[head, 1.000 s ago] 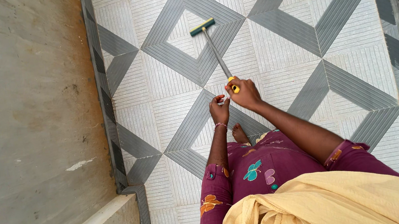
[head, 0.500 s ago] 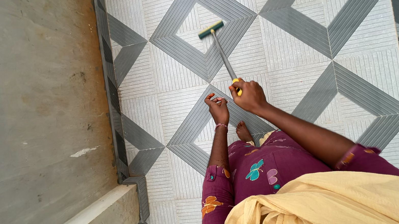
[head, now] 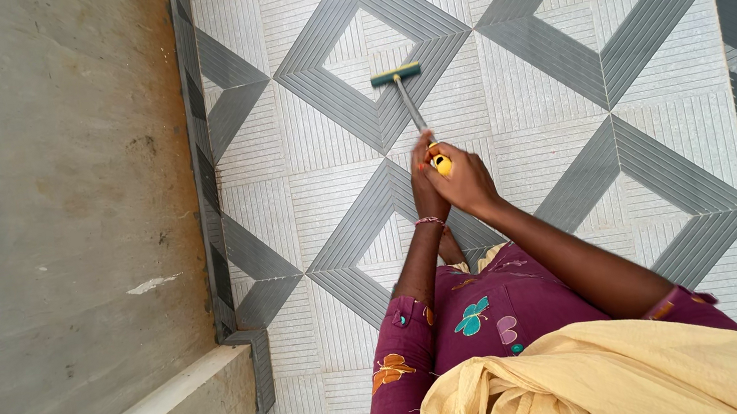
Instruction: The person sweeps a tiled floor using a long-handled broom. They move the broom back and forth across the geometric-patterned tiles, covering a section of the floor near a wall.
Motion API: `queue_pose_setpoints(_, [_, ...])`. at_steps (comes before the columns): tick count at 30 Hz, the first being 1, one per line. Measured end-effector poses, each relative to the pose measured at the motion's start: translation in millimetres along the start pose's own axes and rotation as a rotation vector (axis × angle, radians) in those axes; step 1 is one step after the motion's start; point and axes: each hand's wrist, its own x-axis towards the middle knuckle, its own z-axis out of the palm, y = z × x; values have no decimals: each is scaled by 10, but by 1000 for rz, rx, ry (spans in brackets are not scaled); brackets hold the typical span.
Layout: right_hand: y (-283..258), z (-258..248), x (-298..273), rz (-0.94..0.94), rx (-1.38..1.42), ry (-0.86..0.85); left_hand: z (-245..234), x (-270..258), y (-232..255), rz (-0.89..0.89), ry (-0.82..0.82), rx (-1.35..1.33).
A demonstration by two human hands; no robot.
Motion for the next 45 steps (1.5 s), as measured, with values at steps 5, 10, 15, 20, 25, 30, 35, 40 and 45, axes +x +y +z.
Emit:
queue_pose_setpoints(5, [-58, -107, 51, 42, -170, -162, -2, 178, -60, -290, -77, -415])
queue_pose_setpoints(10, [20, -5, 12, -150, -121, -79, -86, 279, -160, -194, -149, -294])
queue_pose_setpoints(15, [148, -28, -137, -248, -197, 96, -27, 58, 126, -24, -76, -191])
queue_pose_setpoints(20, [243, 30, 71, -204, -271, 75, -26, 280, 40, -180, -178, -302])
queue_pose_setpoints(25, [162, -42, -71, -245, -253, 126, -61, 96, 139, -182, -92, -216])
queue_pose_setpoints(30, [190, 3, -4, -275, -285, 116, -31, 101, 40, -147, -39, -157])
queue_pose_setpoints(35, [249, 115, 70, -269, -293, 91, -37, 136, -85, -262, -77, -74])
queue_pose_setpoints(40, [326, 82, -33, -286, -357, 75, -14, 4, -160, -64, -28, 27])
queue_pose_setpoints(45, [401, 127, 18, -191, -329, 2, -6, 122, -153, -223, -99, -169])
